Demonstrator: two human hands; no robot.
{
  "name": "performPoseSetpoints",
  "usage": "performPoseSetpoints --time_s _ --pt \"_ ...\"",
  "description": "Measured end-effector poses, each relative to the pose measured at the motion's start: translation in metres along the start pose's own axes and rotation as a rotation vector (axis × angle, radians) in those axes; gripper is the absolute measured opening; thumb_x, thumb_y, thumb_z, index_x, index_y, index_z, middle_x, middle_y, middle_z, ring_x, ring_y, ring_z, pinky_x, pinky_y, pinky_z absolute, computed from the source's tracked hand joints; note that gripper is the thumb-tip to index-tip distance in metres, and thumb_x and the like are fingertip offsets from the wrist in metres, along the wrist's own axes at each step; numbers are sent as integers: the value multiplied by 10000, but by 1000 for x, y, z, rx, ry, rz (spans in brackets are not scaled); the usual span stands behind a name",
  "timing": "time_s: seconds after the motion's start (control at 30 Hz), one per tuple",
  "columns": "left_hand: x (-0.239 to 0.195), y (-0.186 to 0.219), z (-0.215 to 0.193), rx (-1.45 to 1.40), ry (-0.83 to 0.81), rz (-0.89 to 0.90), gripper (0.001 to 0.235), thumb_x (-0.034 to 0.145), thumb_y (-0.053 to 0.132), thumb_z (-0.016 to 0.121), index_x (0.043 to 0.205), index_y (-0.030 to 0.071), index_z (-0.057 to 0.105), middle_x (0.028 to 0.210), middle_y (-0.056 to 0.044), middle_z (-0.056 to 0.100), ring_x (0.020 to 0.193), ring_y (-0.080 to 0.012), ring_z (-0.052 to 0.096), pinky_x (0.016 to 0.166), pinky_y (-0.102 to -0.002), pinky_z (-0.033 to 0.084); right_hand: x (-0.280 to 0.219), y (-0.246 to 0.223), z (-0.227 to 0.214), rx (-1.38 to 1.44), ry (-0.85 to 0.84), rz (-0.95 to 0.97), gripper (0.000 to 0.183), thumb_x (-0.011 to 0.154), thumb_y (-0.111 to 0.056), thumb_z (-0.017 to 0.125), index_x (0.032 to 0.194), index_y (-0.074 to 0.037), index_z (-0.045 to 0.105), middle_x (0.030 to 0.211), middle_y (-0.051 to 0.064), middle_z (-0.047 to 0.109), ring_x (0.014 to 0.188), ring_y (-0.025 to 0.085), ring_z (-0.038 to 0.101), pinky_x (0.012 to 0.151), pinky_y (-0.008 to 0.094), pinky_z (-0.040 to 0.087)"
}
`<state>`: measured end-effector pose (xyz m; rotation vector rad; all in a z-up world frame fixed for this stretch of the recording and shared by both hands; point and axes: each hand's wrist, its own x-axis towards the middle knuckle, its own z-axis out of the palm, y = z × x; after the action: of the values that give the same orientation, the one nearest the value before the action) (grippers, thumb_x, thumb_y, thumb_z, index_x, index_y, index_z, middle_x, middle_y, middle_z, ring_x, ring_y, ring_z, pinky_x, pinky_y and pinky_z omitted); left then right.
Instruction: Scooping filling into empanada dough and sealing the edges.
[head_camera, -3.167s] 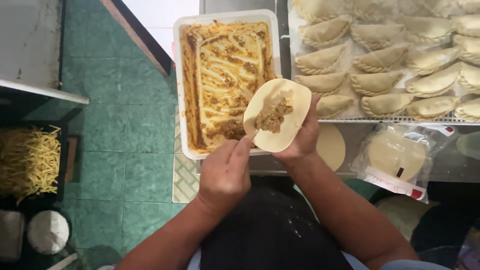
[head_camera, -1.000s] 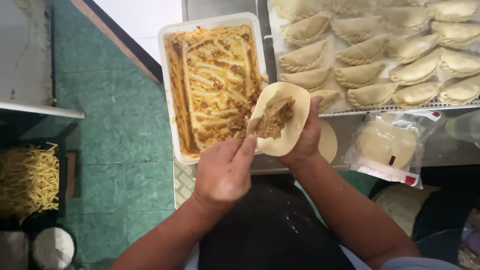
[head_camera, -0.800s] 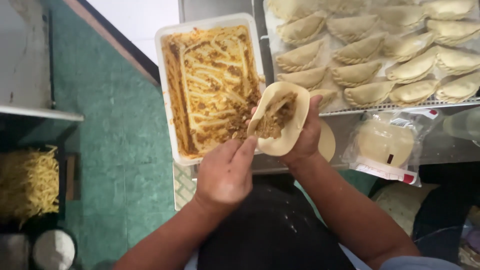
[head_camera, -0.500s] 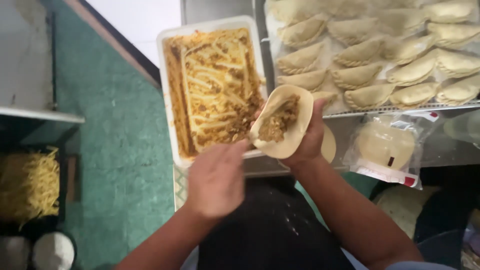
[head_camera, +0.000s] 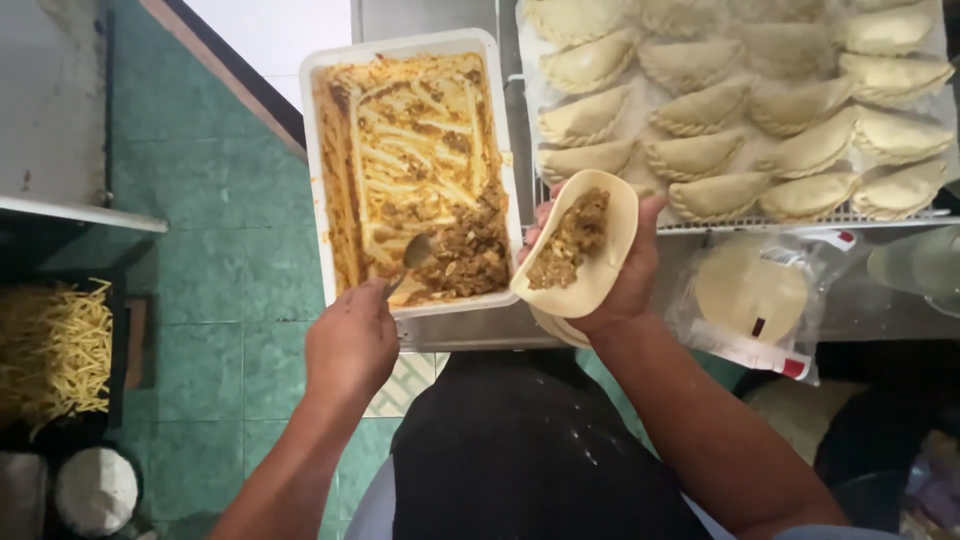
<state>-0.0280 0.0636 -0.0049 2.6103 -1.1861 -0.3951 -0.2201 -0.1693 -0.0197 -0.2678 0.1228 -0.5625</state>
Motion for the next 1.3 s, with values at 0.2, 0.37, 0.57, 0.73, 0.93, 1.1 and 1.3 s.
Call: performPoseSetpoints --time_s 0.2,0.37,0.57,0.73,0.93,1.1,1.3 --pt "4 11 25 174 146 58 223 866 329 610 1009 202 725 950 -88 653 859 -371 697 714 -497 573 -6 -18 -6 8 -112 25 893 899 -760 454 1347 6 549 1135 247 581 1123 436 655 1022 575 540" --pt "-4 105 -6 -257 349 427 418 873 234 737 1245 45 730 1192 -215 678 1156 -451 638 978 -515 528 -21 -27 3 -3 -54 35 898 903 -781 421 1306 5 583 1058 262 629 1043 442 695 956 611 562" --pt "8 195 17 -794 155 665 721 1040 437 546 1566 -19 358 1641 -280 331 1525 -480 319 1268 -565 260 -38 -36 -30 -46 264 22 947 849 -811 452 1397 -49 577 1324 176 645 1215 407 639 1127 585 481" --pt "3 232 35 -750 429 793 530 1101 358 418 1503 22 497 1586 -198 472 1505 -398 417 1294 -521 285 -49 -46 -33 -40 329 -74 786 875 -767 502 1297 -126 670 1244 78 725 1127 265 709 1087 423 547" --pt "-14 259 43 -630 487 794 559 1075 423 462 1489 54 535 1579 -181 489 1520 -451 386 1296 -514 240 -66 -62 -1 -194 501 -92 668 933 -726 463 1091 -122 701 1059 60 768 1000 202 741 982 345 584" --pt "-18 274 48 -477 497 766 848 942 707 471 1516 84 512 1603 -167 467 1537 -447 359 1300 -478 161 -69 -75 50 -256 579 -81 674 950 -727 434 1032 -111 693 943 53 753 893 184 724 957 337 565" --pt "-7 271 18 -734 440 695 500 1026 352 599 1440 74 563 1428 -233 589 1297 -471 605 1096 -546 474 -73 -83 81 -173 210 -198 694 993 -651 382 1274 -68 633 1159 124 733 997 197 731 939 334 593"
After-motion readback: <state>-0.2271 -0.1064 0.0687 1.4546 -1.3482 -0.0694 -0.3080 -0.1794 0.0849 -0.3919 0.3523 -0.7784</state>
